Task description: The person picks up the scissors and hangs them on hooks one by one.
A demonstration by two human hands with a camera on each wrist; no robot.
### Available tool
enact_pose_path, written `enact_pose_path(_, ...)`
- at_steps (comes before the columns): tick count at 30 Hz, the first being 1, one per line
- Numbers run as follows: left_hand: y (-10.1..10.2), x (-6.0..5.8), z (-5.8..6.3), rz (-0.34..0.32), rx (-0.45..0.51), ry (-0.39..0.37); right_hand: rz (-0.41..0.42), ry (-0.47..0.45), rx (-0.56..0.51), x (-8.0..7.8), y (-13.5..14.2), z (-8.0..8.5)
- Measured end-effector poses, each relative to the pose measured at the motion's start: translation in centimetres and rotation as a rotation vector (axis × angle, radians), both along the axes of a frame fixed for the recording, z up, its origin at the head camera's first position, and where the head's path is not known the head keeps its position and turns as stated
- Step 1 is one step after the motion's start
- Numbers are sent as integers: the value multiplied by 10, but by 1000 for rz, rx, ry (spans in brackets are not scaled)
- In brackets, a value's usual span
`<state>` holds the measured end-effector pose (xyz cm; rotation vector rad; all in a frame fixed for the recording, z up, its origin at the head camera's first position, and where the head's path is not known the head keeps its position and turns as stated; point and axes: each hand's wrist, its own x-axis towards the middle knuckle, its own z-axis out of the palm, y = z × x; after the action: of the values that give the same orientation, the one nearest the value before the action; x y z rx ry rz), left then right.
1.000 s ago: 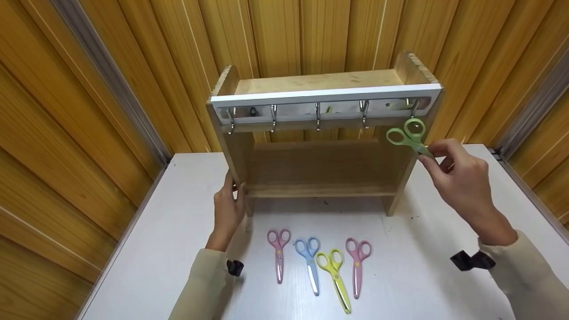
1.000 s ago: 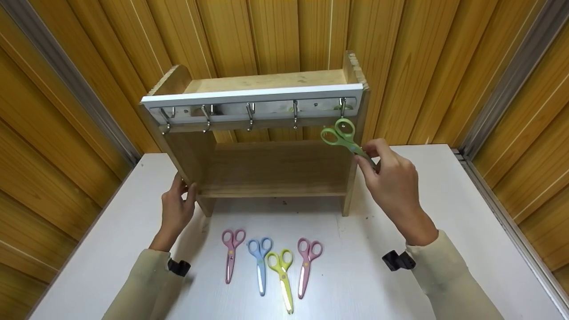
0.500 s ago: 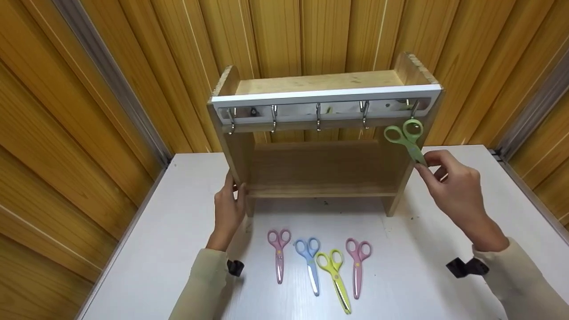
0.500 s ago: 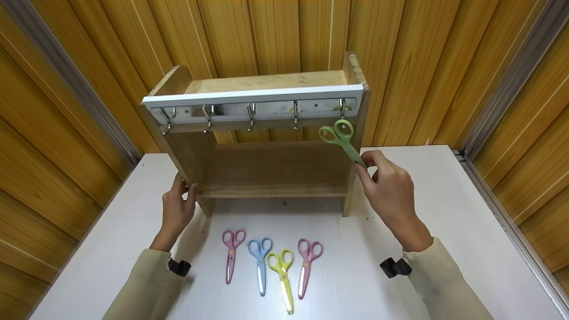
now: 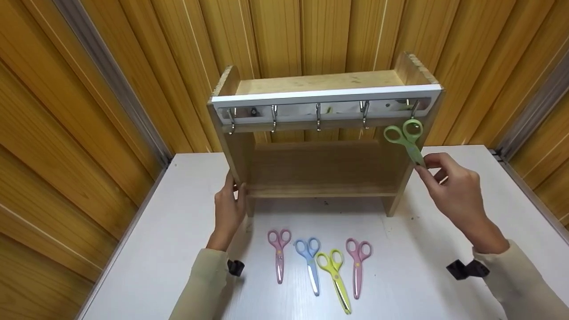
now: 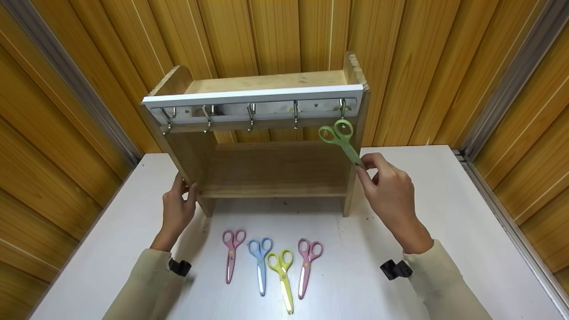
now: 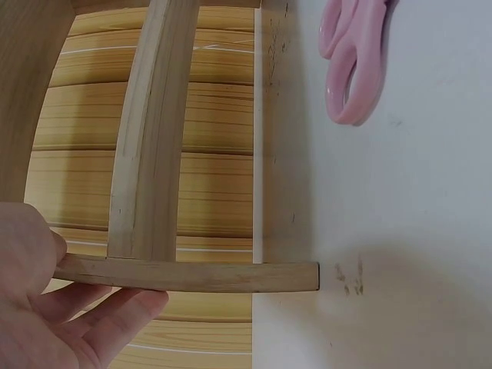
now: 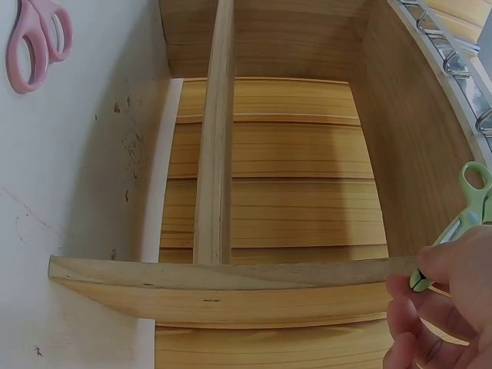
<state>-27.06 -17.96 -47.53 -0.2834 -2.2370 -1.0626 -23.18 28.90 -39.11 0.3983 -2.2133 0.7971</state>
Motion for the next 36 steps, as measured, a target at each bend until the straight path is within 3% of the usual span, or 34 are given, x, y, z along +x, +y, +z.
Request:
enact_pose_path(6, -1, -2, -1, 7, -13, 21, -5, -8, 1, 1, -2, -2)
enact_pose_path(18, 1, -1, -2, 20, -12, -31, -18, -29, 30, 6, -2, -15)
enact_pose_path(28, 2, 0, -1, 10, 5, -63, -58, -235, 118, 20, -3, -37)
enact_pose_path(36, 0, -1, -3, 3, -5, -10, -62, -410, 202, 28, -17, -55)
